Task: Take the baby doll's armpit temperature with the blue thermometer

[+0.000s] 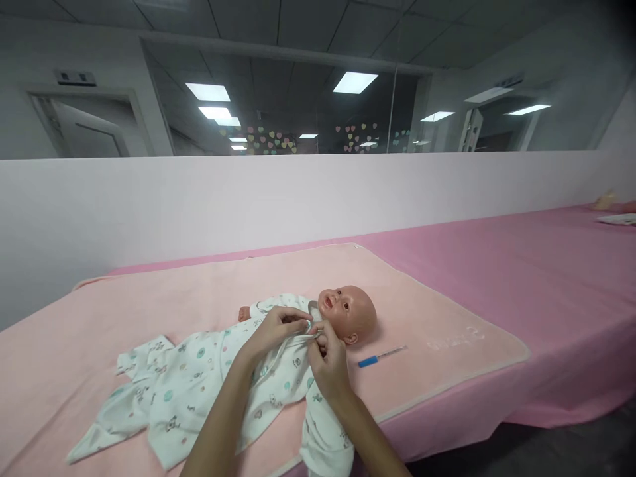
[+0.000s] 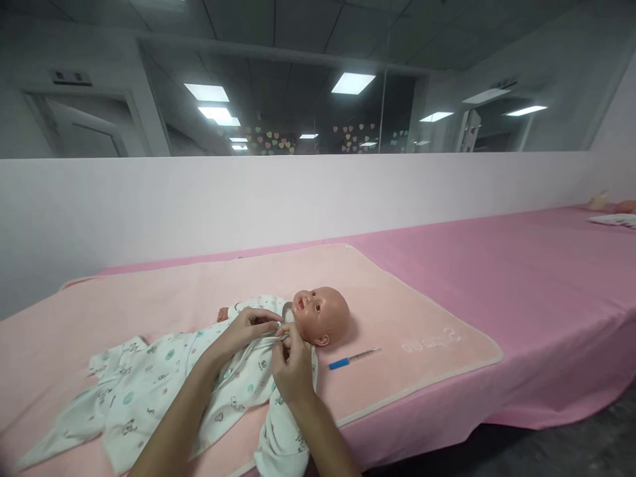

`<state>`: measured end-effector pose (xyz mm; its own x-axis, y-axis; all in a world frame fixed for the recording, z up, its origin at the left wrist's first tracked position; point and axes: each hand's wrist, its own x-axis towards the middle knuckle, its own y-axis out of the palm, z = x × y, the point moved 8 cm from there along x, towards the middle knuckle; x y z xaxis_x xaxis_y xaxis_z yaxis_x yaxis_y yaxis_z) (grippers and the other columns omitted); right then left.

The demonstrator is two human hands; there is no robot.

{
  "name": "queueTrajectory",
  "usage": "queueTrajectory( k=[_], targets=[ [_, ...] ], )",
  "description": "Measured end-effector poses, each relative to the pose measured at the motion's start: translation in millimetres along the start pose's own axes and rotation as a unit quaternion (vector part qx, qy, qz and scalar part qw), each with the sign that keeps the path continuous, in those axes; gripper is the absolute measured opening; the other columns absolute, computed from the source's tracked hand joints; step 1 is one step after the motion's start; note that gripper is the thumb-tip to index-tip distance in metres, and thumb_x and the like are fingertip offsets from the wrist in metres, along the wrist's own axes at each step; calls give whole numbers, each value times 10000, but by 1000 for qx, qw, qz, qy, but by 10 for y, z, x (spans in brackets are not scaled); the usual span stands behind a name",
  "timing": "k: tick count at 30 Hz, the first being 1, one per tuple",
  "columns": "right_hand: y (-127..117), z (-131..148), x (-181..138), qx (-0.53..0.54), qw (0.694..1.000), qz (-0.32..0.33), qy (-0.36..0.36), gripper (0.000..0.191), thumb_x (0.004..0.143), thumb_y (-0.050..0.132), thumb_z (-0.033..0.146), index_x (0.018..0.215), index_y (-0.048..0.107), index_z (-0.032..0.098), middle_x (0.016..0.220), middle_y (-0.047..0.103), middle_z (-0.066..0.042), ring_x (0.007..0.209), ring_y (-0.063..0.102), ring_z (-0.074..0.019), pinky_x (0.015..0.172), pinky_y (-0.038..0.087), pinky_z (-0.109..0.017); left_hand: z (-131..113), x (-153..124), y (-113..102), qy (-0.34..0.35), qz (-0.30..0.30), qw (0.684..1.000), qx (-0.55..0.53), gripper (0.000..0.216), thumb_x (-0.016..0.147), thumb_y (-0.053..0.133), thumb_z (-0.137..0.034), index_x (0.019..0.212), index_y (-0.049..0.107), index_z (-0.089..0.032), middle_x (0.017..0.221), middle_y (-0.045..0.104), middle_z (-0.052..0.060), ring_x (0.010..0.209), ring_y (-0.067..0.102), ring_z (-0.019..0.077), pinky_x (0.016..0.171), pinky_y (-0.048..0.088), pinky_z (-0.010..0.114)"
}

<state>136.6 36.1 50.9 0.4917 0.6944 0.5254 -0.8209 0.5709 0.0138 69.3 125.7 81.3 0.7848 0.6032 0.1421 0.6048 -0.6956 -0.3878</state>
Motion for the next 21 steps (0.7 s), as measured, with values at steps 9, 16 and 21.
queueTrajectory(
  k=[9, 16, 21],
  targets=[
    [-95, -133, 49, -46, 994, -81, 55, 168, 788, 486, 325, 837, 522, 168, 436, 330, 100, 395, 325, -77, 429, 258, -194, 24, -24, 13, -26, 33, 998, -41, 265, 718, 615, -285, 939, 672, -149, 838, 668, 51, 772, 588, 158, 672, 447, 235],
    [-80, -186, 59, -22, 995, -70, 65, 183, 785, 492, 330, 841, 548, 164, 432, 337, 95, 396, 320, -78, 422, 266, -192, 63, -16, -18, -37, 24, 999, -32, 351, 689, 658, -343, 956, 663, -116, 743, 653, 59, 706, 577, 151, 623, 438, 236],
    [-64, -206, 49, -26, 996, -53, 68, 233, 791, 491, 345, 872, 598, 154, 433, 362, 81, 399, 342, -86, 421, 279, -199, -19, -34, -25, -1, 47, 999, 11, 329, 742, 595, -408, 914, 686, -144, 719, 627, 37, 664, 517, 117, 604, 409, 218]
  ],
)
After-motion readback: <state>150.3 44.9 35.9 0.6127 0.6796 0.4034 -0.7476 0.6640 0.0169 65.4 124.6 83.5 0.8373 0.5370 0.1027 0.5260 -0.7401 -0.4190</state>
